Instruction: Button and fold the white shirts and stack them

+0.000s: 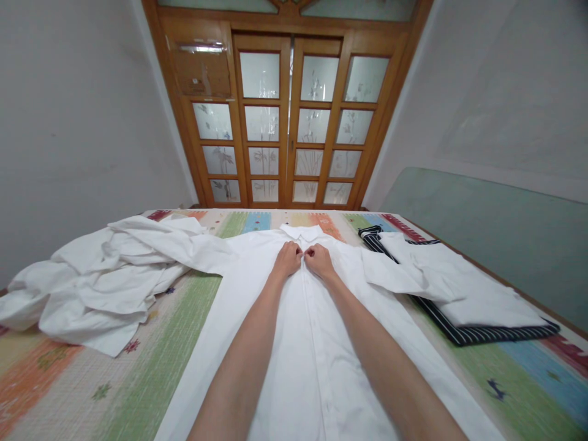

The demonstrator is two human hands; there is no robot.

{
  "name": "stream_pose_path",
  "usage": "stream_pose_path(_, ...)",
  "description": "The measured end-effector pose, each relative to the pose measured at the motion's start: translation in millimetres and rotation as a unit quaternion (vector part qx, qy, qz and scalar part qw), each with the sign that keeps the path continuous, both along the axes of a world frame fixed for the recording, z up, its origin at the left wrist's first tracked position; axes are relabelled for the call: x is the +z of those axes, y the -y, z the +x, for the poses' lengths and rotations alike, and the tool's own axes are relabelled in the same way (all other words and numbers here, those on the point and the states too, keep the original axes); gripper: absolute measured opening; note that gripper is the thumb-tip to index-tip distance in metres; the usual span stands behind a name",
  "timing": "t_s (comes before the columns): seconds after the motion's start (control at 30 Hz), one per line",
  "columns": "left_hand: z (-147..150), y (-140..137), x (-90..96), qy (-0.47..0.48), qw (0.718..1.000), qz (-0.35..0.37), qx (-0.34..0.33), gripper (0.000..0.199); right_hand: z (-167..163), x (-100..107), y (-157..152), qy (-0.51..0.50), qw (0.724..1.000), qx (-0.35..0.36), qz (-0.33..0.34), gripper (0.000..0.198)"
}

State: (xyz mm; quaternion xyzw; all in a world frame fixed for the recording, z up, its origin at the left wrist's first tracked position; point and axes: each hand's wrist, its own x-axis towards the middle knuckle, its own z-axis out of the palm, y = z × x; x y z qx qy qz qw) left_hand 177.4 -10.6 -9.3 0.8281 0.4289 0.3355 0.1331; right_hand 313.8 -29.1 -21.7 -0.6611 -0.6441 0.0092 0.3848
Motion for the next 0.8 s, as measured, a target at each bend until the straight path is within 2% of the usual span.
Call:
stream_pose_path(0.33,3.5,1.5,1.7,-0.069,0.996,0.015,0.062,0.008,1.1,6.0,1.1,-0.047,0.997,0.034,-0.046,0.019)
stream_pose_path(0.5,0.7,0.1,2.1,-0.061,0.997,-0.002,0.040,0.010,-0.2,10.4,4.1,-0.073,0.995,0.039,-0.058,0.021)
stream_pose_path(0.67,-1.9,-0.6,0.7,-0.048,0.999,-0.010,0.018,0.012,-8.4,16.3,10.0,-0.048,0.997,-0.009,-0.062,0.011)
stream_pose_path(0.8,-2.7,-1.9,-1.3,-0.044,0.999,-0.010,0.021,0.013,-10.9,16.5,12.1,-0.031,0.998,-0.009,-0.050,0.011)
